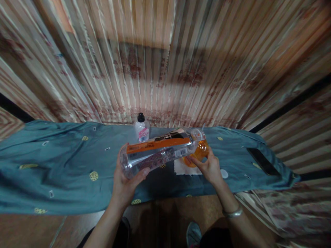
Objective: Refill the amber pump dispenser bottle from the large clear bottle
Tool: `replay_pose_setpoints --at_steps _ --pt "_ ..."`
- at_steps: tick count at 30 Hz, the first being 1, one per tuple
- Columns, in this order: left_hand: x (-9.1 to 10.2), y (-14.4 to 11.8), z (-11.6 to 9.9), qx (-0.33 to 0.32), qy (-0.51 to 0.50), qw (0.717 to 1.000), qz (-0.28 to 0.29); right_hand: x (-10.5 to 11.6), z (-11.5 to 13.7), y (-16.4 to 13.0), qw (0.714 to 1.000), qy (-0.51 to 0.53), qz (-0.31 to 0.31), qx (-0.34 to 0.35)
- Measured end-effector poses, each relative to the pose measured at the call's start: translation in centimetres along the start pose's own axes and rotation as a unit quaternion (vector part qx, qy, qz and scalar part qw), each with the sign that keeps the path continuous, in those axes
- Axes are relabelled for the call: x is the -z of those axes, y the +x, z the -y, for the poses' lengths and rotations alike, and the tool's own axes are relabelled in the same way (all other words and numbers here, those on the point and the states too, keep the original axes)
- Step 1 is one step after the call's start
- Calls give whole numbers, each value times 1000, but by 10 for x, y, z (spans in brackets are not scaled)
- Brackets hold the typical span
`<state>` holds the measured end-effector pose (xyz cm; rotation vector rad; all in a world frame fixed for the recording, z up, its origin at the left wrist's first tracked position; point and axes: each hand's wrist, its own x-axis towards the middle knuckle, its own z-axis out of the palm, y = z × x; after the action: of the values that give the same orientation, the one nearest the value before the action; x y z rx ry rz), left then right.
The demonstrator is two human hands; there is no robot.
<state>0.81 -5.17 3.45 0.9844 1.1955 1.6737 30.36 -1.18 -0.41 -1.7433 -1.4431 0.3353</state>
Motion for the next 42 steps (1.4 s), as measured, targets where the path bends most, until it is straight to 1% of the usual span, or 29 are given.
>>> replay_pose_setpoints --at_steps 12,26,37,42 --pt "0 0 0 -11 3 1000 -1 2 3 0 1000 7 3 -7" --pt "-1 -1 0 -8 -12 1000 -2 1 3 1 1000 6 1 -12" --pt "2 -1 1 -19 4 1000 4 1 3 1 1000 13 1 0" --pt "0 -3 -1 -18 -4 1000 -2 2 3 1 1000 11 7 -12"
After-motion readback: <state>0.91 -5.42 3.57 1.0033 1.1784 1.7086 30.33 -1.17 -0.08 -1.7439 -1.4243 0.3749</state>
